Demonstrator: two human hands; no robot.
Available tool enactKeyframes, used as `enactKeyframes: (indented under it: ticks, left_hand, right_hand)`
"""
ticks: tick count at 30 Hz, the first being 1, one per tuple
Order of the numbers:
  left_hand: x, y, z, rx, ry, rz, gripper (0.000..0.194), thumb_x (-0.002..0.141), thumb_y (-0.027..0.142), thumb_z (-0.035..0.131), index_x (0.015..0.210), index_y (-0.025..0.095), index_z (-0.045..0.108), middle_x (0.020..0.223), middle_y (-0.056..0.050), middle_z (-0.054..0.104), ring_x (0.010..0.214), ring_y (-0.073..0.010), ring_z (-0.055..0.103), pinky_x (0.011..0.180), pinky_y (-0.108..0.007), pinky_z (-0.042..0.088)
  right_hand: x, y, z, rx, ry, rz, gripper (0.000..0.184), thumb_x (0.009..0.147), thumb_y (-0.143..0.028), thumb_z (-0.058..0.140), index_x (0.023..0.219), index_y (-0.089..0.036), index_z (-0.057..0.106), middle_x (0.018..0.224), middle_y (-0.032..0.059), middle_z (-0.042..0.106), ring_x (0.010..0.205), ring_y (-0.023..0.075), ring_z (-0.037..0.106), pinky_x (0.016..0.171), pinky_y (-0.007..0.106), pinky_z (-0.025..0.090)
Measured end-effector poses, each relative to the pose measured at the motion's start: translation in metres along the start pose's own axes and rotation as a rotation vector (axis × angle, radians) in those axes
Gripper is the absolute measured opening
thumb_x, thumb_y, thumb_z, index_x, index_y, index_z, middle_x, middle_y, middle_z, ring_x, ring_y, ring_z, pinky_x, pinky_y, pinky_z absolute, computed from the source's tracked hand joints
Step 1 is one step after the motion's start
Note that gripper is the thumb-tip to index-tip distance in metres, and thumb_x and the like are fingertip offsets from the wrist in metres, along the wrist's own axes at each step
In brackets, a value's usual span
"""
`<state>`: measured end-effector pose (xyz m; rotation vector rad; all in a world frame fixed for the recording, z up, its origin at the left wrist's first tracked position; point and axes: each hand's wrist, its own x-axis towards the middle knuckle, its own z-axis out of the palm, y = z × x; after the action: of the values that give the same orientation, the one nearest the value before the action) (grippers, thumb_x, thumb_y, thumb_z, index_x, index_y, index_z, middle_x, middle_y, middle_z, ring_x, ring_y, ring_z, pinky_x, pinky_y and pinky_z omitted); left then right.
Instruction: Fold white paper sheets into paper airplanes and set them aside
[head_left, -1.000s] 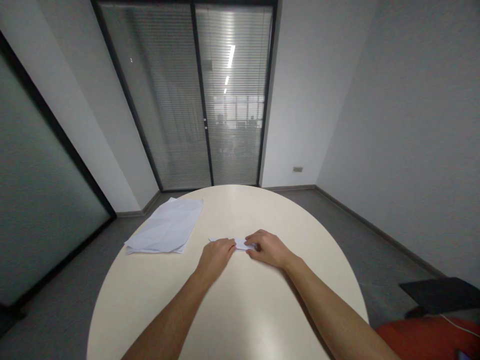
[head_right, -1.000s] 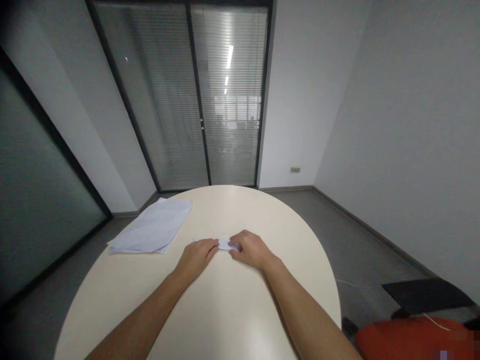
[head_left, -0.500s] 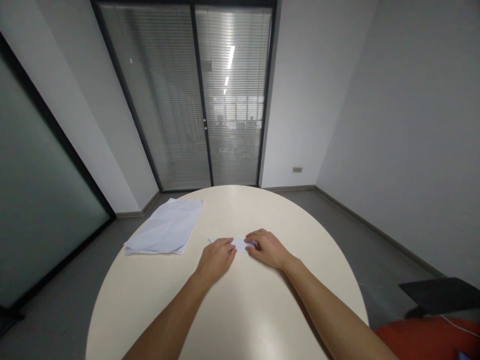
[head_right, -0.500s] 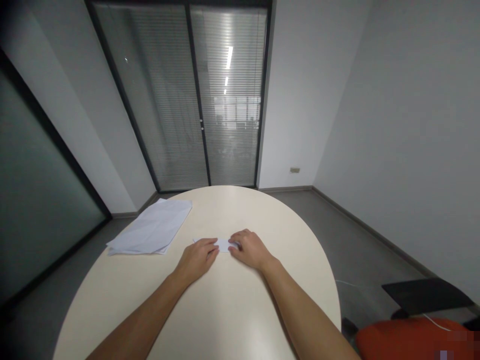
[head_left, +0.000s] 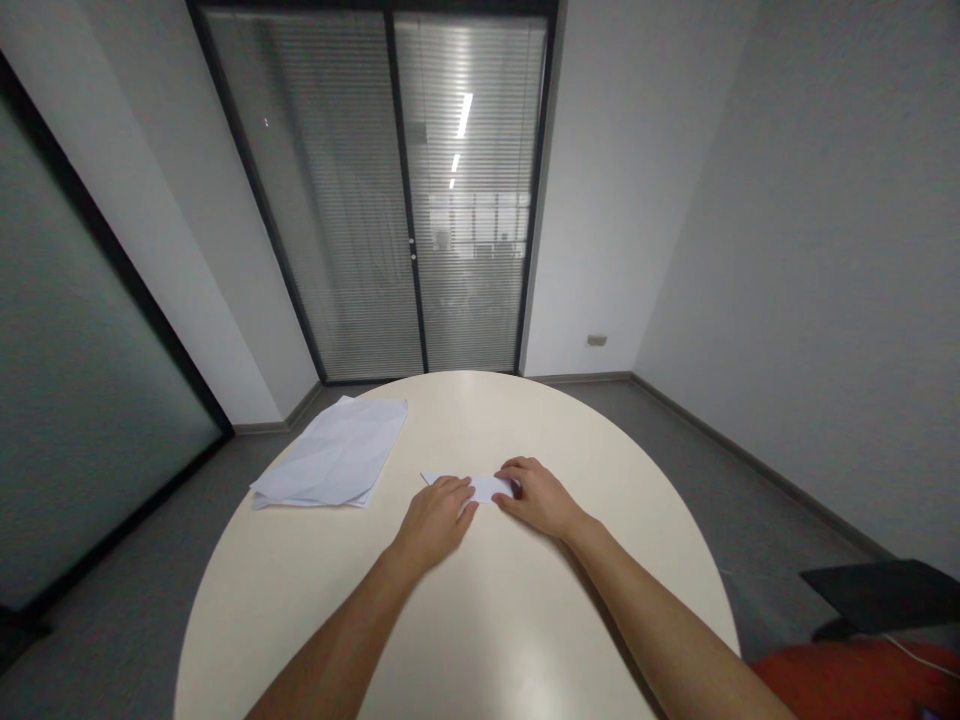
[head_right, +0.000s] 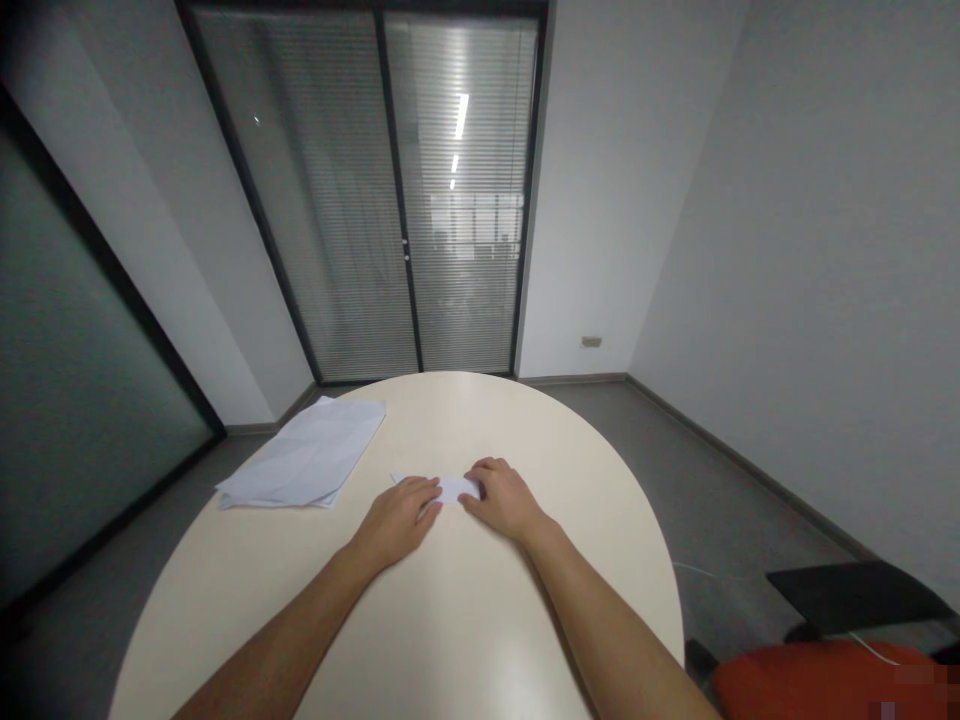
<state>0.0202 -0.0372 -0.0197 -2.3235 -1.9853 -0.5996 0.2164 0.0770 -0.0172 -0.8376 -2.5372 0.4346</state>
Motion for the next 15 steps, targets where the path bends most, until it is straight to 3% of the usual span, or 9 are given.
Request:
enactKeyframes:
  ticks: [9, 15]
  left_hand:
    - [-0.0005, 0.0027, 0.0006, 0.045, -0.020, 0.004, 0.040, 0.104, 0.035, 0.038, 0.129, 0.018, 0.064, 0.140, -0.010, 0.060, 0.129, -0.0235, 0.053, 0.111, -0.041, 0.043]
    - [-0.0016, 0.0024, 0.0005, 0.035, -0.016, 0.014, 0.042, 0.104, 0.037, 0.037, 0.130, 0.019, 0.064, 0.141, -0.011, 0.059, 0.130, -0.0238, 0.052, 0.111, -0.041, 0.043]
  right_hand:
    - [-0.0003, -0.0027, -0.0015, -0.097, 0.056, 0.196, 0.034, 0.082, -0.048, 0.072, 0.099, -0.019, 0.073, 0.093, 0.0087, 0.066, 0.095, 0.0240, 0.059, 0.086, 0.034, 0.045]
    - [0.0016, 0.0000, -0.0001, -0.026, 0.052, 0.203, 0.028, 0.084, -0.039, 0.070, 0.102, -0.019, 0.074, 0.096, 0.0083, 0.064, 0.089, 0.0211, 0.061, 0.082, 0.031, 0.046]
